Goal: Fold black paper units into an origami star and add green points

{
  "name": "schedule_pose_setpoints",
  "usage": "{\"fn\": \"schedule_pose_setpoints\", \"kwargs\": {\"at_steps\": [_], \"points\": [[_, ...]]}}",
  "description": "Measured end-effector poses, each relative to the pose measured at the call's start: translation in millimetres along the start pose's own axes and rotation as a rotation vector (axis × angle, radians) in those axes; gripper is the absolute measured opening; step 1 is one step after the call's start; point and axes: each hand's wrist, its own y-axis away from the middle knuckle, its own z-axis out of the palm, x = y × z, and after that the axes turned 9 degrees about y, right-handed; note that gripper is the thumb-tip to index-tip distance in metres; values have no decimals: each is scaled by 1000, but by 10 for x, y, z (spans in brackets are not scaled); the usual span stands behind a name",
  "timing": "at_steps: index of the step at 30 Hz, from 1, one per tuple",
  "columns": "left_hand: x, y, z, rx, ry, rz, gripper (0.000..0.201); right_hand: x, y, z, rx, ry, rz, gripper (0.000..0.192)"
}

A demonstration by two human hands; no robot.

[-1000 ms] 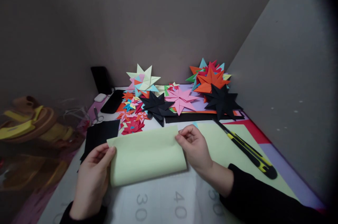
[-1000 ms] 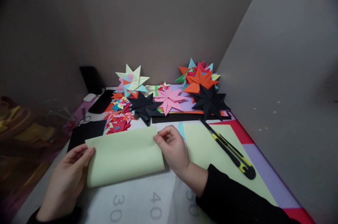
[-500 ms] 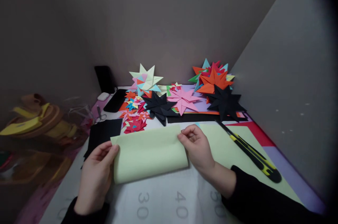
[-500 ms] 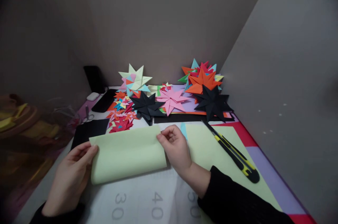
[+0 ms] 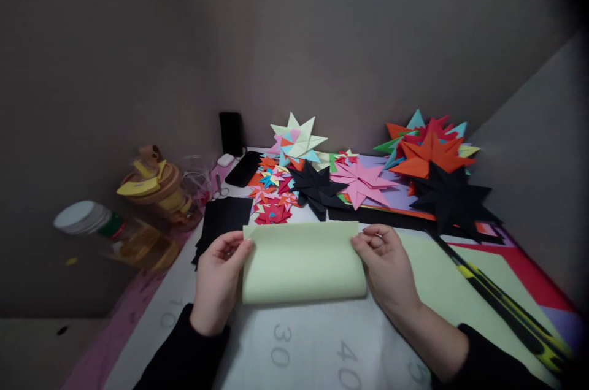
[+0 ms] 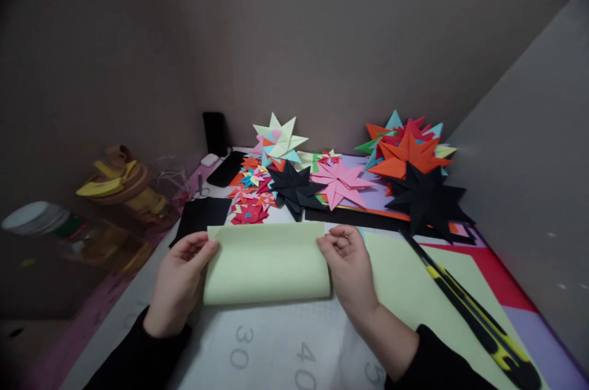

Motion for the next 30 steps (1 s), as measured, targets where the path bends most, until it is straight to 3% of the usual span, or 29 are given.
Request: {"fn": "schedule_pose_setpoints", "kwargs": {"at_steps": [30], "points": [[-5, -1, -13, 3, -21, -24, 35, 11, 8, -9, -1, 20, -5, 32]]}}
